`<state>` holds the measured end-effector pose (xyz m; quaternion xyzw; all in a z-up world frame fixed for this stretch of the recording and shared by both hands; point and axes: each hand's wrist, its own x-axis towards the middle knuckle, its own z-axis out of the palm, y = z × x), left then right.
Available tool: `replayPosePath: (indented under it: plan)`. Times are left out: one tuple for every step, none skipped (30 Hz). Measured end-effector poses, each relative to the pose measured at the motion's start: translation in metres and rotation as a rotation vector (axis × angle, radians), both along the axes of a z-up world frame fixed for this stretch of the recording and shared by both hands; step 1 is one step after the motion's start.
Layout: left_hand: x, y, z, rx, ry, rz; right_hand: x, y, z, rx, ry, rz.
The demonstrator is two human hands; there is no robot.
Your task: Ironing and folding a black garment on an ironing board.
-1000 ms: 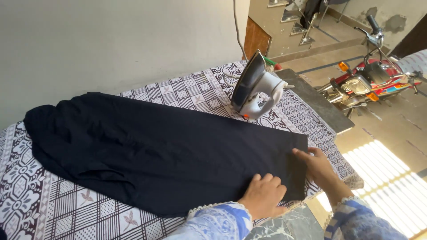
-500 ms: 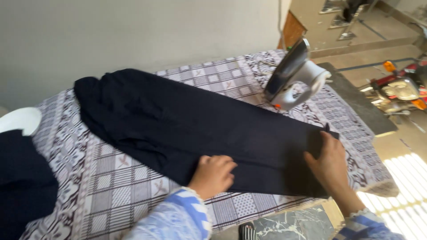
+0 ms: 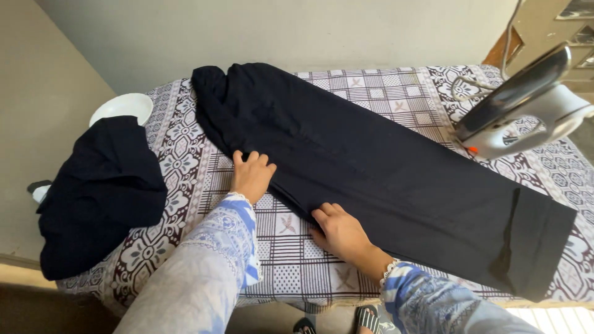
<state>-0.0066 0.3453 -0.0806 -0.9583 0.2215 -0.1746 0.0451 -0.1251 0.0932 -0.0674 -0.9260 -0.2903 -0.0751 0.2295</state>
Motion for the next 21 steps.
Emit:
replayPosePath:
  plan:
    - [-0.001, 0.009, 0.003, -0.001, -0.001, 0.006, 0.002, 0.003, -0.009, -0.001, -0.001, 0.006]
    - [-0.001, 0.016, 0.006, 0.011, -0.043, 0.028, 0.005, 0.003, -0.017, 0.010, -0.027, 0.005]
    - [0.000, 0.022, 0.009, 0.023, -0.084, 0.050, 0.008, 0.004, -0.025, 0.022, -0.052, 0.005]
    - [-0.008, 0.036, 0.014, 0.020, -0.085, 0.052, 0.005, 0.002, -0.024, 0.018, -0.053, 0.007]
    - [-0.016, 0.049, 0.020, 0.002, -0.120, 0.029, 0.003, 0.000, -0.023, 0.046, -0.067, 0.038]
    - [-0.026, 0.063, 0.026, -0.013, -0.156, 0.006, 0.000, 0.000, -0.023, 0.075, -0.082, 0.069]
    - [-0.038, 0.076, 0.028, -0.014, -0.158, 0.008, -0.001, 0.001, -0.022, 0.074, -0.083, 0.072]
    - [-0.050, 0.086, 0.029, 0.018, -0.154, -0.007, -0.003, 0.000, -0.022, 0.075, -0.067, 0.091]
    - [-0.061, 0.095, 0.030, 0.050, -0.149, -0.021, -0.005, -0.002, -0.022, 0.076, -0.051, 0.109]
    - [-0.069, 0.105, 0.024, 0.046, -0.148, -0.023, -0.007, -0.002, -0.022, 0.073, -0.050, 0.108]
    - [-0.077, 0.115, 0.018, 0.019, -0.135, -0.022, -0.010, -0.002, -0.023, 0.062, -0.034, 0.125]
    - [-0.082, 0.126, 0.015, -0.005, -0.127, -0.020, -0.009, 0.000, -0.022, 0.055, -0.023, 0.145]
    - [-0.085, 0.132, 0.010, -0.006, -0.131, -0.019, -0.009, 0.000, -0.013, 0.055, -0.027, 0.145]
    - [-0.088, 0.138, 0.005, -0.032, -0.112, 0.034, -0.010, -0.001, -0.004, 0.034, 0.049, 0.177]
    - [-0.091, 0.144, -0.001, -0.059, -0.092, 0.087, -0.011, -0.002, 0.005, 0.013, 0.126, 0.209]
    - [-0.090, 0.142, 0.002, -0.060, -0.097, 0.084, -0.012, -0.009, 0.014, 0.012, 0.122, 0.206]
    - [-0.088, 0.141, 0.004, -0.038, -0.070, 0.124, -0.012, -0.016, 0.023, 0.038, 0.124, 0.194]
    - [-0.085, 0.138, 0.007, -0.017, -0.043, 0.164, -0.012, -0.024, 0.032, 0.063, 0.127, 0.180]
    - [-0.084, 0.125, 0.032, -0.019, -0.046, 0.159, -0.009, -0.041, 0.026, 0.062, 0.124, 0.175]
    - [-0.082, 0.110, 0.057, 0.054, 0.182, 0.295, -0.006, -0.059, 0.021, 0.078, 0.092, 0.055]
    - [-0.079, 0.095, 0.082, 0.126, 0.407, 0.434, -0.004, -0.077, 0.014, 0.095, 0.059, -0.065]
